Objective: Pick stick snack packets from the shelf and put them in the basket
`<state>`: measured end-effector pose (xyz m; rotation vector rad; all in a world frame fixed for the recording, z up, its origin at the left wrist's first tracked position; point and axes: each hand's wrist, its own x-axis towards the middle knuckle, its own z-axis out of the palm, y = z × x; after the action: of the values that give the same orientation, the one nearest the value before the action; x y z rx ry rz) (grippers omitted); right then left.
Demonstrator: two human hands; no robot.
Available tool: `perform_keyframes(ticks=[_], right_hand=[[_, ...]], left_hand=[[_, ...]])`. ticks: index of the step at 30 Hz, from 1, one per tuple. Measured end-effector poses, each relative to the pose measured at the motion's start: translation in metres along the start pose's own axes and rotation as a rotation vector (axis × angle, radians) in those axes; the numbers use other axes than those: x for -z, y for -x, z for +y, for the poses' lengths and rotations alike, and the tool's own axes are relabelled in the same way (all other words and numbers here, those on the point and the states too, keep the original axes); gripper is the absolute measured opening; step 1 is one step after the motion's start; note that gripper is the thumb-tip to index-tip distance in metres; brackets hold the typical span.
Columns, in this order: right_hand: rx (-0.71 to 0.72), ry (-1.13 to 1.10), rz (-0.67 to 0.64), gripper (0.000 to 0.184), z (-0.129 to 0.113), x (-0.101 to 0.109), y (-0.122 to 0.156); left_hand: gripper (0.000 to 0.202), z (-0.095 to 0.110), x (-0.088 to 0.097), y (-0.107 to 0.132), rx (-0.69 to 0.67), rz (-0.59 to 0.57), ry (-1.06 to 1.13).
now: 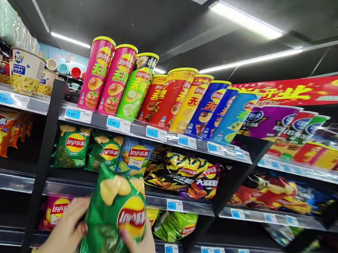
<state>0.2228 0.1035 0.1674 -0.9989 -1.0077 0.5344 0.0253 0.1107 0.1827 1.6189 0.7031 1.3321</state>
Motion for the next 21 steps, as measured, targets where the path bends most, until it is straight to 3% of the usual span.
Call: perform_keyframes(ticks=[2,5,8,11,14,17,21], right_hand=[[0.032,0.049,0.067,0.07,-0.011,-0.011,-0.04],[0.142,0.127,0.098,0.076,-0.022,-0.032,-0.093],[0.251,0.111,0.117,0.085,-0.014,-0.055,-0.122],[0.27,0.101,0.114,0.09,0.003,-0.068,-0.129],[0.24,0.127,0.041,0.082,0.012,-0.066,-0.126],[0.183,0.238,-0.077,0.069,0.012,-0.059,-0.125],[0.173,0.408,-0.158,0.073,0.005,-0.057,-0.123]], left_hand=[[0.039,0.011,0.016,-0.032,-0.151,0.147,-0.202],[0.048,0.018,0.036,-0.078,-0.231,0.472,-0.508],[0.072,0.007,0.046,-0.113,-0.201,0.667,-0.773],[0.093,-0.011,0.052,-0.133,-0.104,0.736,-0.801],[0.102,-0.02,0.06,-0.139,-0.012,0.767,-0.811],[0.099,-0.017,0.068,-0.138,0.035,0.781,-0.823],[0.082,-0.009,0.075,-0.135,0.057,0.769,-0.839]])
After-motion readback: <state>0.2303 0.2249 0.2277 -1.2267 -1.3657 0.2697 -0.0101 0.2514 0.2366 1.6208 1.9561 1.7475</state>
